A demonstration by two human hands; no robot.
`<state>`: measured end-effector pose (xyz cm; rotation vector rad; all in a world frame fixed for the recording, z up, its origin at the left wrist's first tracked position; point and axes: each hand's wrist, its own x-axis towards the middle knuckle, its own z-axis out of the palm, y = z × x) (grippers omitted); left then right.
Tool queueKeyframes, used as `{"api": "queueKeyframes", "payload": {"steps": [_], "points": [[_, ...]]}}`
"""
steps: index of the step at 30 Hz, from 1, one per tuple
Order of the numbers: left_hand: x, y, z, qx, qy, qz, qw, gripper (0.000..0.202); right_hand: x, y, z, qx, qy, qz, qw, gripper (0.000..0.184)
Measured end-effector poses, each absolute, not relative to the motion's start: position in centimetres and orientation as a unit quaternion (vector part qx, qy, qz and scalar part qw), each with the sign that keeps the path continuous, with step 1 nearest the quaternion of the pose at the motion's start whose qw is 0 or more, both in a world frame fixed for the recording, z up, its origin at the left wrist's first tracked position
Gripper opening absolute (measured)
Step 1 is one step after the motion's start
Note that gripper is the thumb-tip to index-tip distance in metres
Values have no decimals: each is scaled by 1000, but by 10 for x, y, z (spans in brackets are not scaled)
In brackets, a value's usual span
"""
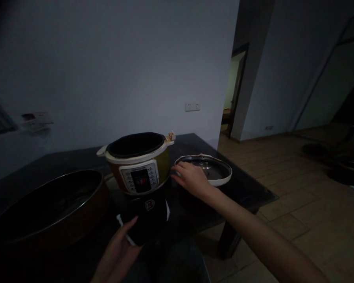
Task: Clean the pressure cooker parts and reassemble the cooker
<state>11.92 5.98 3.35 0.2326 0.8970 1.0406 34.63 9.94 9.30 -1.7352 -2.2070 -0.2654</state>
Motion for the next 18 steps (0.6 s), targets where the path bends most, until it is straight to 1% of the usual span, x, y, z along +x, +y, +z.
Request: {"api": "queueKeyframes", "payload": {"steps": [2,4,6,8,10,13,16,18], "points": [[117,65,40,118,408,482,766,26,336,90,95,-562,-785,-21,260,23],[115,71,47,135,403,492,760,22,326,84,93,-521,-770,93,357,24],[113,77,53,161,395,506,750,20,317,81,84,-483,-738,221,416,36],[110,82,57,192,394,516,736,20,308,82,72,-439,-691,343,460,53],[107,86,59,235,393,512,727,22,301,83,58,-391,-636,447,493,68],[100,92,59,329,369,487,720,37,291,85,45,-321,-553,574,512,78],[93,98,64,454,350,431,697,53,284,85,43,-260,-493,643,526,86],[91,101,74,536,341,384,670,55,281,84,44,-222,-472,669,528,91]]}}
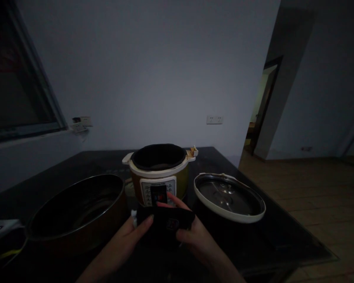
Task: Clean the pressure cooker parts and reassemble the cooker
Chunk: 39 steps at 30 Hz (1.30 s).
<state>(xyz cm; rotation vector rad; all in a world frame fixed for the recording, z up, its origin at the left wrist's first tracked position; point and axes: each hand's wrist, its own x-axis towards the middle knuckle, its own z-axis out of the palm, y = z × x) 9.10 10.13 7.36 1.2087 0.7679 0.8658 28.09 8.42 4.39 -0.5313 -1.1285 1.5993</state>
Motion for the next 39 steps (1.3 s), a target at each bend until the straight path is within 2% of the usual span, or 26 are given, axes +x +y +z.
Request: {"api": "queueKeyframes", "payload": {"steps": [2,7,9,12,16,20,22,25,26,28,29,31,33,34,36,39], "points": [[92,105,86,610,334,349,628,51,276,83,43,-208,-441,689,536,86],[90,121,122,764,331,330,445,31,247,87,46,-262,-281,705,596,50],[83,132,136,785,358,341,373,23,233,93,54,-265,-220,708,617,43],[70,153,158,773,384,399,310,23,221,104,71,-253,-144,723,627,40],[63,186,177,695,359,559,274,21,229,118,88,-284,-78,698,652,26],[66,209,158,640,332,650,240,17,260,128,112,-347,-121,627,686,17],[64,213,134,668,348,628,195,19,279,134,129,-391,-206,540,716,22],[57,215,98,687,385,608,103,23,303,154,154,-458,-384,337,728,29],[56,215,88,689,393,603,87,25,307,164,160,-453,-410,315,727,29],[57,214,73,707,399,581,63,29,308,187,168,-446,-500,296,681,27],[58,213,68,719,398,567,53,31,305,199,170,-443,-591,270,617,29],[63,213,60,744,394,539,25,36,296,220,169,-445,-734,236,456,44],[68,214,55,761,390,518,-5,41,285,235,168,-457,-813,216,289,61],[69,215,53,768,390,508,-18,44,280,239,169,-463,-832,212,222,63],[68,217,50,780,394,484,-39,50,274,243,174,-460,-853,212,126,51],[65,220,44,794,403,449,-70,57,274,247,188,-449,-862,231,43,26]]}}
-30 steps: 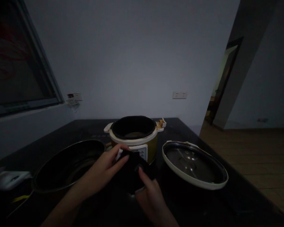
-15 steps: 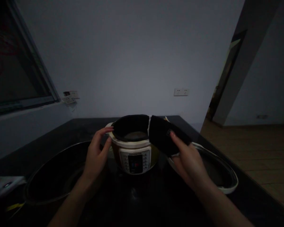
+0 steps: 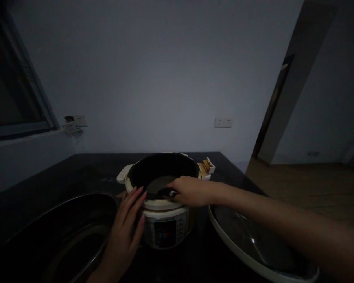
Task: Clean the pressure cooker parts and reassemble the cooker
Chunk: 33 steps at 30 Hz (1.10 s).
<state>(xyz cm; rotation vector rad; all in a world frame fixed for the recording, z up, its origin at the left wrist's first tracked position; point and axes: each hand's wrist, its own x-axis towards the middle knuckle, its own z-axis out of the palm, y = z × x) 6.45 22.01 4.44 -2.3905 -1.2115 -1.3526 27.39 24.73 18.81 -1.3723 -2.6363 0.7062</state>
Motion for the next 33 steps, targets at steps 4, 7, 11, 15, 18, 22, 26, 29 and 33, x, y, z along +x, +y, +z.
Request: {"api": "queueKeyframes", "payload": {"steps": [4,7,11,15,18,22,26,29,33], "points": [[61,222,40,-799,-399,-433,121,60,282,263,207,-491,-833,246,-65,32],[61,223,39,-799,-393,-430,149,61,283,280,215,-524,-807,250,-111,40],[60,223,39,-806,-393,-413,158,65,275,300,212,-520,-780,312,-157,41],[58,224,36,-812,-392,-403,156,68,265,312,187,-471,-760,414,-170,32],[60,223,33,-810,-395,-410,144,70,258,318,161,-467,-725,491,-122,29],[67,220,32,-785,-426,-438,104,69,242,318,134,-452,-706,544,23,26],[68,220,33,-794,-421,-427,101,68,214,315,129,-499,-666,547,88,30],[64,219,34,-809,-409,-406,116,69,193,316,132,-539,-650,527,99,34],[61,217,36,-812,-413,-395,115,69,184,319,133,-528,-659,521,125,34]]}}
